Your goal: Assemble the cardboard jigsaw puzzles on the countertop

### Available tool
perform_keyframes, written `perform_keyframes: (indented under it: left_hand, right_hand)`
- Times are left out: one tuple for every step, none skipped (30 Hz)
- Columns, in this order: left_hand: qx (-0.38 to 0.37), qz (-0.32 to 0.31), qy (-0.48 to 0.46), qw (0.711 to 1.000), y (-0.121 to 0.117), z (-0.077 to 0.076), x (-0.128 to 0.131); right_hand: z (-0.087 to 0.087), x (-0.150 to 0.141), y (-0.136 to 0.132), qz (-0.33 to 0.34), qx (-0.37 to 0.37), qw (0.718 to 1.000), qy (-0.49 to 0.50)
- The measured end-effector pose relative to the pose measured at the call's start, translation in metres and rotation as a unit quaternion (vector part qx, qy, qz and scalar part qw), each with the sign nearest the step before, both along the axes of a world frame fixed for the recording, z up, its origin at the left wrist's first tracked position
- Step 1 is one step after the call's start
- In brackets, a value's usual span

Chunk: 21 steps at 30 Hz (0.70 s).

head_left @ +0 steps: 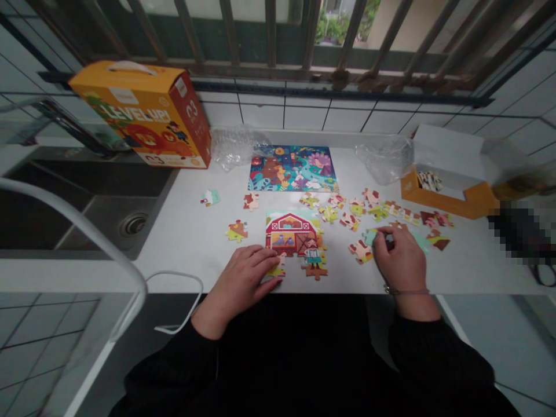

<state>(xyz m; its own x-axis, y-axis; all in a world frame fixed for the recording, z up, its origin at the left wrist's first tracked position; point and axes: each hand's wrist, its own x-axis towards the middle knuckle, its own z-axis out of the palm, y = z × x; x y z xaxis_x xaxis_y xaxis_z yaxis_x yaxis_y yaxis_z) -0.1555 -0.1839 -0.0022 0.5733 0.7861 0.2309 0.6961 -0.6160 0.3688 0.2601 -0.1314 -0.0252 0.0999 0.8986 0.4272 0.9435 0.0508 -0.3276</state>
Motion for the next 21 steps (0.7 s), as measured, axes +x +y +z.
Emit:
perform_keyframes:
  left_hand:
    - [0.001,0.005,-0.002,1.000,0.001,0.000,-0.001]
    - [0.006,0.020,-0.005,1.000,0.003,0.000,-0.003]
    - [0.017,0.048,-0.006,0.999,0.005,-0.002,-0.006]
    - [0.031,0.089,-0.007,0.996,0.008,-0.005,-0.010]
    - [0.049,0.135,-0.008,0.990,0.011,-0.008,-0.015]
    - [0.069,0.181,-0.006,0.981,0.015,-0.012,-0.021]
    - [0.082,0.217,-0.005,0.973,0.020,-0.015,-0.028]
    - [0.093,0.239,-0.003,0.966,0.024,-0.019,-0.036]
    - [0.098,0.252,0.001,0.963,0.028,-0.022,-0.044]
    - [0.096,0.257,0.005,0.961,0.032,-0.024,-0.052]
    - [0.087,0.256,0.008,0.963,0.035,-0.025,-0.059]
    - [0.074,0.252,0.010,0.965,0.038,-0.025,-0.066]
    - [0.061,0.246,0.011,0.967,0.041,-0.024,-0.071]
    - [0.049,0.239,0.013,0.970,0.043,-0.022,-0.076]
    - [0.040,0.231,0.014,0.972,0.045,-0.021,-0.079]
    - [0.033,0.223,0.014,0.974,0.046,-0.019,-0.081]
    - [0.028,0.215,0.013,0.976,0.047,-0.018,-0.083]
    - [0.025,0.209,0.009,0.978,0.049,-0.016,-0.084]
    - [0.022,0.203,0.005,0.979,0.049,-0.015,-0.084]
    - [0.020,0.198,-0.001,0.980,0.050,-0.015,-0.085]
    - [0.020,0.191,-0.004,0.981,0.050,-0.015,-0.084]
  right_hand:
    - [0.000,0.000,0.000,0.005,0.004,1.000,-0.002]
    - [0.000,0.001,0.000,0.011,0.009,1.000,-0.003]
    - [0.000,0.001,0.000,0.015,0.014,1.000,-0.004]
    - [-0.001,0.001,0.001,0.017,0.019,1.000,-0.004]
    - [-0.001,0.002,0.001,0.016,0.024,1.000,-0.004]
    - [-0.002,0.002,0.001,0.015,0.027,1.000,-0.003]
    - [-0.002,0.002,0.001,0.013,0.028,1.000,-0.002]
    - [-0.003,0.003,0.001,0.012,0.028,1.000,-0.001]
    - [-0.003,0.003,0.001,0.012,0.027,1.000,-0.001]
    - [-0.003,0.003,0.001,0.012,0.025,1.000,-0.001]
    - [-0.003,0.003,0.001,0.012,0.024,1.000,-0.002]
    - [-0.003,0.003,0.001,0.013,0.023,1.000,-0.001]
    - [-0.003,0.003,0.001,0.012,0.023,1.000,-0.001]
    - [-0.003,0.003,0.001,0.010,0.024,1.000,0.000]
    - [-0.003,0.003,0.001,0.009,0.023,1.000,0.002]
    - [-0.003,0.003,0.001,0.008,0.023,1.000,0.003]
    - [-0.003,0.003,0.001,0.007,0.025,1.000,0.004]
    - [-0.003,0.003,0.001,0.008,0.025,1.000,0.004]
    - [-0.003,0.003,0.001,0.009,0.024,1.000,0.004]
    - [-0.003,0.003,0.001,0.010,0.024,1.000,0.004]
    - [-0.003,0.002,0.001,0.010,0.023,1.000,0.004]
